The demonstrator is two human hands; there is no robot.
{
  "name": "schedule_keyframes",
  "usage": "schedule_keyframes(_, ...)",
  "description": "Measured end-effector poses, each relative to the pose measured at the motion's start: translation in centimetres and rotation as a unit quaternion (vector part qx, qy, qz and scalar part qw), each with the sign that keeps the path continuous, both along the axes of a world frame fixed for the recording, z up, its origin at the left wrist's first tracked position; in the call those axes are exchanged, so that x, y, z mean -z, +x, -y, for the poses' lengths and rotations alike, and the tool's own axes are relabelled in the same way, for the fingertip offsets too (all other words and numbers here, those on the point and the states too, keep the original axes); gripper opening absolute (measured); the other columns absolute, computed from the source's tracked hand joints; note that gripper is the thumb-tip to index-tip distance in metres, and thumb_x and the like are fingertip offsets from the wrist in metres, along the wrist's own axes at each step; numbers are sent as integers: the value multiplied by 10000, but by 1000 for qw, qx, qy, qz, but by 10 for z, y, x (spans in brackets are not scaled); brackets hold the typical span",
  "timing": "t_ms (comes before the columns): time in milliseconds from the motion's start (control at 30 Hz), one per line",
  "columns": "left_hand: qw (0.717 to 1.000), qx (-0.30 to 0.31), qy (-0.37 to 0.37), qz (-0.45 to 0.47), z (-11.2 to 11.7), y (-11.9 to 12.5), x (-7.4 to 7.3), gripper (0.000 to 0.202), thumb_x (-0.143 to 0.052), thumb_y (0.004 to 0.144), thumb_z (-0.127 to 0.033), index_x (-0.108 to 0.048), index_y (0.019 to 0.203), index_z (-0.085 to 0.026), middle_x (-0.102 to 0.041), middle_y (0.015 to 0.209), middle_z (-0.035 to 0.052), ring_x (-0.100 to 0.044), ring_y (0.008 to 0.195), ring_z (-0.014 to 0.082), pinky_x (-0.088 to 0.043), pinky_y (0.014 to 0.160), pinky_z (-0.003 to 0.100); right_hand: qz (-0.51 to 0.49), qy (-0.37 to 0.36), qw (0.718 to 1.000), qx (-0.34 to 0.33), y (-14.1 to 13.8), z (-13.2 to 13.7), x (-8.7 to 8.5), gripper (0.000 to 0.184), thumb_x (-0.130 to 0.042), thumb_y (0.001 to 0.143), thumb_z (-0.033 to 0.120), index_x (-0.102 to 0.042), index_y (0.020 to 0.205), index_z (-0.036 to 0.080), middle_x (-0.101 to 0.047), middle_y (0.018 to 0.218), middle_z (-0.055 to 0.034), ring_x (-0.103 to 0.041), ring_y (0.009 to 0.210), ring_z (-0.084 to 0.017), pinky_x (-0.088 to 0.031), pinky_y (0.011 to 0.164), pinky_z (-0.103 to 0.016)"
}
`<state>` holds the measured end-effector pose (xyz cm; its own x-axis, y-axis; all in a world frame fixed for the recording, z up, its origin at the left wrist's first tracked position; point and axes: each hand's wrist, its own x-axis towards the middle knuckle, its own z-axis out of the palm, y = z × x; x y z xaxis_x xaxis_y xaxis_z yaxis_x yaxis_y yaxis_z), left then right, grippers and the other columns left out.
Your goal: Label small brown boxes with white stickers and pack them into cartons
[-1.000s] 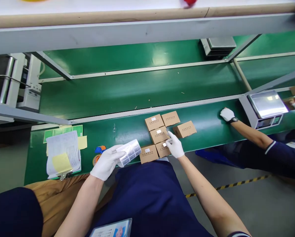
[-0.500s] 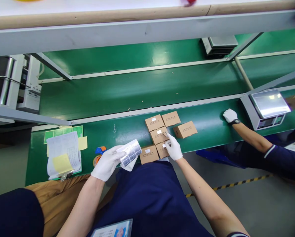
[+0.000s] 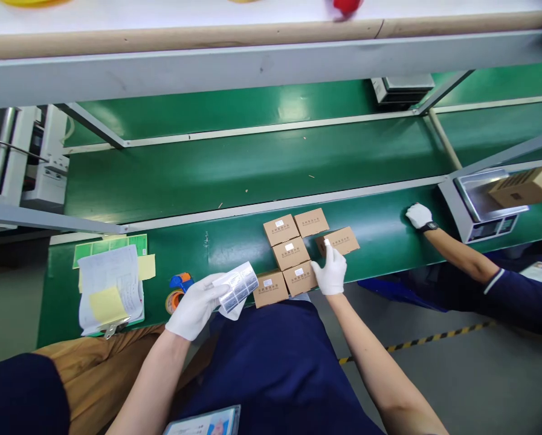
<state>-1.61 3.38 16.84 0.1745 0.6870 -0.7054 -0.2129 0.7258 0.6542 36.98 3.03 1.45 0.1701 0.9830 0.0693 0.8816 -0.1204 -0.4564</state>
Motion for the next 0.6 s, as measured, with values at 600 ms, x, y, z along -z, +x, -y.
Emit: schedule_keyframes(600, 999, 5, -35, -28, -49, 64, -17, 404, -829, 829, -404, -778, 1164, -184, -788, 1064, 105, -710, 942, 277, -543, 758, 318, -258, -116, 954, -97, 47, -205, 1, 507, -522, 843, 226, -615, 1340, 190, -709, 870, -9, -668, 823, -191, -545, 916, -376)
